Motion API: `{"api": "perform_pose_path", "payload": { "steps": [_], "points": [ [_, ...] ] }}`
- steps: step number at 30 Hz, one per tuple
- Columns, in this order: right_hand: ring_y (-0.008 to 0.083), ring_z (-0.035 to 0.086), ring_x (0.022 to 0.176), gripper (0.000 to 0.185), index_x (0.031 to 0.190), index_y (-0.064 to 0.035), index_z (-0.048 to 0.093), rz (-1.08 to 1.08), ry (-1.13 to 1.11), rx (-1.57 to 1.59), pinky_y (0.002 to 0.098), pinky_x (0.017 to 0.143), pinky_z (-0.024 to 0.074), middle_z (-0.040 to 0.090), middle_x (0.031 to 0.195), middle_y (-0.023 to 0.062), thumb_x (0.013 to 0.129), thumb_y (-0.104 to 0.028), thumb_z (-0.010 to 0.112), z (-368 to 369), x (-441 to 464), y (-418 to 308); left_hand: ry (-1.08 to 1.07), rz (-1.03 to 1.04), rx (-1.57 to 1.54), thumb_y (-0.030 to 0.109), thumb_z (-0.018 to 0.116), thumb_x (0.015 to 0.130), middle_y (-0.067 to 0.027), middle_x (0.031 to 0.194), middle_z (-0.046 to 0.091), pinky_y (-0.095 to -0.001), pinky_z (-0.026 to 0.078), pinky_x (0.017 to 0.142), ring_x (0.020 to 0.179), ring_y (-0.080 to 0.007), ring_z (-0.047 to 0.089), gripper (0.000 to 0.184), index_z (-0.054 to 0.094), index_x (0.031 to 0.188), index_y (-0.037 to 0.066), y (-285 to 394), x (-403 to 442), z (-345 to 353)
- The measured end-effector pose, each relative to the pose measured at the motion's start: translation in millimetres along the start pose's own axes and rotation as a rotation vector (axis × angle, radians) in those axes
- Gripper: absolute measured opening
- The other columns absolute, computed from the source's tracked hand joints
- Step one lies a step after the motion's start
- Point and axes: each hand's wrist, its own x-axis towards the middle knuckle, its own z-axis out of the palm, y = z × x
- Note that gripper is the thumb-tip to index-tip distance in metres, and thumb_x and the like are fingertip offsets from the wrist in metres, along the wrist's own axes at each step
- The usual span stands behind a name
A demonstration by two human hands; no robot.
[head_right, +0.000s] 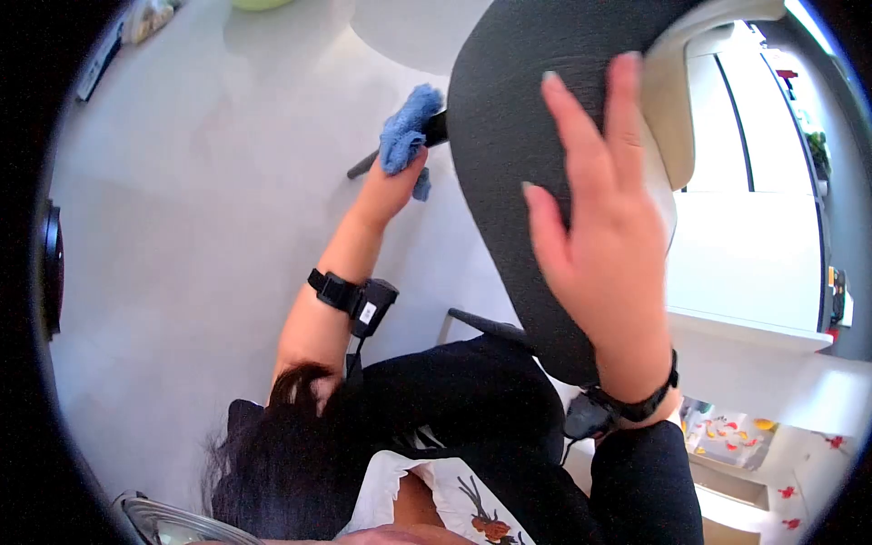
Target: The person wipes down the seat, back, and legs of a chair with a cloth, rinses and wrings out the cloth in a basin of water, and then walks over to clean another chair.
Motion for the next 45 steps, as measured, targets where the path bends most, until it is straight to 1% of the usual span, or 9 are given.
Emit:
{"api": "perform_pose_path", "payload": {
  "steps": [4,10,14,18,24,26,29,35,45],
  "points": [
    [0.0368,0.042,0.128,0.068,0.144,-0.0061,0.030,-0.036,0.116,0.111,0.0378,0.093,0.0457,0.020,0.152,0.0203,0.083,-0.011,0.060,16,3,4,0.155,-0.682,-0.496,0.038,0.048,0.096,-0.0159,0.131,0.050,-0.0327,0.031,0.104,0.124,-0.0271,0.043,0.053,0.045,0.132,-0.001,74,70,32],
    [0.0197,0.032,0.136,0.055,0.147,-0.0002,0.020,0.369,0.030,1.461,0.0302,0.111,0.0245,0.028,0.150,0.0132,0.102,-0.030,0.033,44,3,22,-0.070,-0.120,-0.067,0.034,0.057,0.090,-0.0215,0.128,0.051,-0.0359,0.033,0.103,0.122,-0.0306,0.044,0.056,0.044,0.132,-0.002,136,43,29],
    [0.0234,0.032,0.135,0.071,0.148,-0.0009,0.017,0.299,-0.040,1.514,0.0341,0.112,0.0225,0.030,0.149,0.0127,0.099,-0.053,0.018,49,7,28,-0.401,0.510,0.410,0.032,0.071,0.078,-0.0205,0.140,0.041,-0.0497,0.030,0.104,0.132,-0.0413,0.033,0.077,0.036,0.138,0.000,149,-58,40],
    [0.0184,0.035,0.132,0.070,0.146,0.0027,0.018,0.211,-0.087,1.813,0.0302,0.109,0.0268,0.032,0.147,0.0117,0.100,-0.051,0.019,47,7,32,-0.226,0.669,0.431,0.034,0.072,0.077,-0.0209,0.140,0.041,-0.0515,0.028,0.106,0.135,-0.0415,0.029,0.080,0.035,0.138,-0.003,128,-57,49],
    [0.0167,0.037,0.130,0.076,0.148,-0.0020,0.015,0.280,-0.028,1.699,0.0284,0.106,0.0301,0.033,0.147,0.0080,0.097,-0.058,0.019,48,9,25,0.035,0.476,0.301,0.029,0.059,0.090,-0.0210,0.135,0.047,-0.0367,0.036,0.103,0.125,-0.0323,0.047,0.062,0.036,0.137,-0.004,129,67,34],
    [0.0160,0.039,0.128,0.078,0.149,-0.0041,0.015,0.290,-0.060,1.685,0.0265,0.105,0.0313,0.034,0.147,0.0063,0.096,-0.062,0.018,49,7,24,-0.096,-0.256,0.057,0.023,0.057,0.091,-0.0219,0.132,0.050,-0.0348,0.037,0.102,0.124,-0.0294,0.048,0.060,0.033,0.138,-0.005,159,105,14],
    [0.0159,0.040,0.126,0.082,0.148,-0.0035,0.016,0.290,-0.083,1.716,0.0266,0.104,0.0322,0.036,0.146,0.0076,0.094,-0.065,0.017,48,11,28,-0.041,-0.339,-0.012,0.022,0.055,0.091,-0.0231,0.129,0.051,-0.0330,0.037,0.101,0.122,-0.0270,0.050,0.050,0.043,0.132,-0.004,176,103,26],
    [0.0190,0.042,0.125,0.093,0.147,0.0011,0.016,0.308,-0.042,1.688,0.0305,0.105,0.0322,0.037,0.144,0.0130,0.089,-0.072,0.016,39,11,28,-0.107,0.421,0.279,0.022,0.064,0.081,-0.0140,0.133,0.049,-0.0464,0.034,0.102,0.128,-0.0418,0.039,0.035,0.064,0.112,0.004,168,-22,53],
    [0.0238,0.036,0.132,0.086,0.145,0.0018,0.023,0.265,-0.154,1.791,0.0332,0.109,0.0276,0.034,0.146,0.0152,0.093,-0.066,0.012,35,-21,52,-0.231,0.735,0.486,0.017,0.075,0.069,-0.0069,0.119,0.062,-0.0436,0.043,0.097,0.116,-0.0344,0.053,0.051,0.058,0.115,0.006,168,33,32]
  ]
}}
